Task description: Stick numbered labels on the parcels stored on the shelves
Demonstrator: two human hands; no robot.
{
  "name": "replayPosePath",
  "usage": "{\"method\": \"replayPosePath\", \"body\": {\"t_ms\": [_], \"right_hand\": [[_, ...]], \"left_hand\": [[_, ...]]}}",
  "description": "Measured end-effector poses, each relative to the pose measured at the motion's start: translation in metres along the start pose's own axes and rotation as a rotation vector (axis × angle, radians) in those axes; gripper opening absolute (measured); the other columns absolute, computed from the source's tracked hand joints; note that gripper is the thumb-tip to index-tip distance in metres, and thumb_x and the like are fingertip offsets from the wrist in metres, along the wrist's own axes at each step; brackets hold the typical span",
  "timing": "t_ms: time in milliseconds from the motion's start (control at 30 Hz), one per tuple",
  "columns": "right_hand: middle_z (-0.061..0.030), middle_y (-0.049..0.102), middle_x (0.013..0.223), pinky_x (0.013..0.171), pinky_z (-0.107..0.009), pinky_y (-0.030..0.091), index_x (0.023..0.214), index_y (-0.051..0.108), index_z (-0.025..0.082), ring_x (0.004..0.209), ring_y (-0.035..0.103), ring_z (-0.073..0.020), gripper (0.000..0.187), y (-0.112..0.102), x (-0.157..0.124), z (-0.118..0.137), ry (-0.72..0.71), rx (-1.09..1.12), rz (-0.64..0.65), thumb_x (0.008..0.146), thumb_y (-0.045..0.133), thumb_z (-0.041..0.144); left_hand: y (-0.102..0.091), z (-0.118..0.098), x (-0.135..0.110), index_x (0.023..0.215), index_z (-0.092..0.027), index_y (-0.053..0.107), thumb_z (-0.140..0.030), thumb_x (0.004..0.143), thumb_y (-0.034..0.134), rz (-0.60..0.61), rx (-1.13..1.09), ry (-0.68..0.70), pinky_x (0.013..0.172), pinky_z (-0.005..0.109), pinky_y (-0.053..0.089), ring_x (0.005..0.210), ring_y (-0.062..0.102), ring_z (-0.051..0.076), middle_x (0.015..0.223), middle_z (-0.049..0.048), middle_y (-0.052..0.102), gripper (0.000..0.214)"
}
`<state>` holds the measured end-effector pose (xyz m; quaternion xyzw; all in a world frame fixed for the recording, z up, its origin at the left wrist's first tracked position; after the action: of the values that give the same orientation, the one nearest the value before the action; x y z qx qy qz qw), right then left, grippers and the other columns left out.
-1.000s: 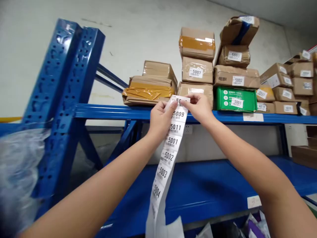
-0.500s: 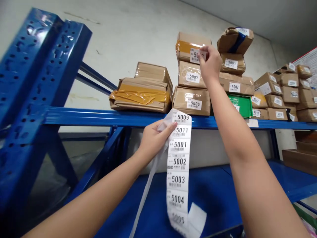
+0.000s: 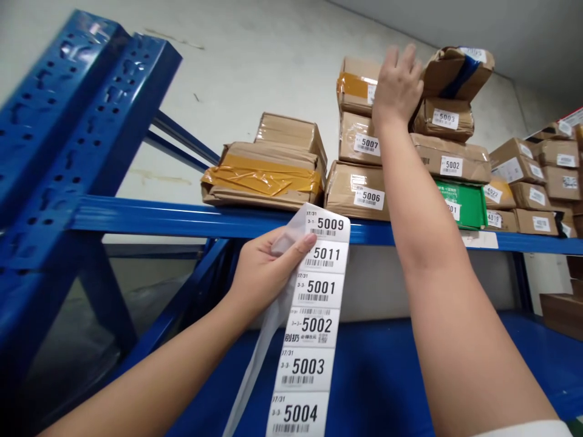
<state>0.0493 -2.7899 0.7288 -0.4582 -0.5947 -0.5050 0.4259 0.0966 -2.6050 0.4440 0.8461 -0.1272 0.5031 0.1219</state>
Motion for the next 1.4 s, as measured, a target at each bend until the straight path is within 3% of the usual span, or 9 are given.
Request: {"method": "replayPosePath", "body": {"t_ms": [133,233,400,533,800,1000,1133,1267,1400], "right_hand": [[-0.0113,0.058,0.122,0.101,-0.049,0.045,0.100,0.063,0.022,0.120,0.050,-0.0308,0.015,-0.013,-0.026,0.004,0.139,0.014,0.003,0.087,0.061,0.016],[-0.0104,0.062,0.115,0.089,-0.039,0.051,0.105,0.063,0.023,0.111,0.056,-0.0249,0.020,-0.031,-0.071,0.020,0.169,0.424,0.026,0.094,0.054,0.038],[-0.0048,0.067,0.081,0.062,-0.032,0.053,0.090,0.068,0.022,0.079,0.064,-0.0200,0.041,-0.037,-0.178,0.075,0.097,1.036,0.624,0.072,0.075,0.058],[-0.0031,0.068,0.076,0.064,-0.032,0.053,0.084,0.067,0.020,0.070,0.063,-0.0170,0.035,-0.027,-0.218,0.084,0.205,1.172,0.603,0.069,0.078,0.049],[-0.0030,0.067,0.079,0.072,-0.032,0.050,0.077,0.063,0.021,0.078,0.061,-0.0175,0.023,-0.010,-0.184,0.110,0.127,0.914,0.337,0.082,0.069,0.043],[-0.0066,0.064,0.091,0.083,-0.039,0.048,0.094,0.062,0.022,0.092,0.060,-0.0226,0.016,0.024,-0.142,0.110,0.095,0.589,0.239,0.091,0.058,0.037],[-0.0107,0.060,0.102,0.085,-0.043,0.049,0.105,0.058,0.021,0.101,0.058,-0.0276,0.029,0.049,-0.131,0.106,0.048,0.485,0.241,0.085,0.068,0.039],[-0.0125,0.054,0.118,0.092,-0.045,0.048,0.112,0.055,0.023,0.112,0.054,-0.0299,0.041,0.037,-0.135,0.113,-0.012,0.510,0.155,0.080,0.074,0.041],[-0.0099,0.061,0.107,0.089,-0.043,0.049,0.097,0.061,0.022,0.106,0.057,-0.0271,0.028,0.007,-0.150,0.121,-0.027,0.634,0.274,0.082,0.072,0.044]], "left_hand": [[-0.005,-0.001,0.003,0.065,-0.021,0.070,-0.052,0.068,0.079,-0.039,0.025,0.038,0.048,0.025,0.045,0.054,0.058,0.015,0.062,0.0018,0.068,0.032],[-0.014,0.001,0.006,0.064,-0.021,0.068,-0.056,0.074,0.073,-0.101,0.040,0.079,0.048,0.025,0.044,0.055,0.055,0.015,0.063,0.0014,0.065,0.037],[-0.017,0.009,0.009,0.074,-0.020,0.070,-0.056,0.080,0.065,-0.112,0.033,0.085,0.054,0.024,0.046,0.067,0.059,0.016,0.076,0.0043,0.068,0.037],[-0.011,0.009,0.009,0.086,-0.020,0.071,-0.044,0.076,0.073,-0.101,-0.006,0.062,0.058,0.024,0.047,0.069,0.060,0.015,0.082,0.0030,0.070,0.026],[-0.039,-0.008,0.022,0.059,-0.019,0.055,-0.046,0.071,0.077,-0.376,0.121,0.116,0.047,0.022,0.038,0.052,0.051,0.011,0.058,-0.0017,0.061,0.037],[-0.051,0.010,0.010,0.068,-0.018,0.068,-0.045,0.063,0.082,-0.189,0.115,-0.081,0.050,0.025,0.046,0.055,0.059,0.015,0.066,0.0031,0.069,0.031],[-0.056,0.013,-0.001,0.069,-0.019,0.069,-0.053,0.069,0.077,-0.157,0.127,-0.065,0.049,0.024,0.044,0.053,0.056,0.013,0.063,0.0012,0.067,0.035],[-0.060,0.005,-0.001,0.071,-0.020,0.070,-0.054,0.072,0.074,-0.166,0.132,-0.009,0.051,0.024,0.045,0.055,0.056,0.013,0.066,0.0012,0.066,0.034],[-0.060,-0.005,0.000,0.069,-0.020,0.070,-0.057,0.074,0.072,-0.179,0.132,0.022,0.051,0.025,0.045,0.056,0.058,0.014,0.066,0.0025,0.068,0.038]]}}
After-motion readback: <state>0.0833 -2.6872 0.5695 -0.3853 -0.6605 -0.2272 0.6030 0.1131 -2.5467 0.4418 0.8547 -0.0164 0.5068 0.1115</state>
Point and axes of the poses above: each hand's wrist, its own x-axis towards the middle knuckle, its own y-axis out of the palm, z = x × y, the point moved 5 cm from there along x, towards the middle knuckle
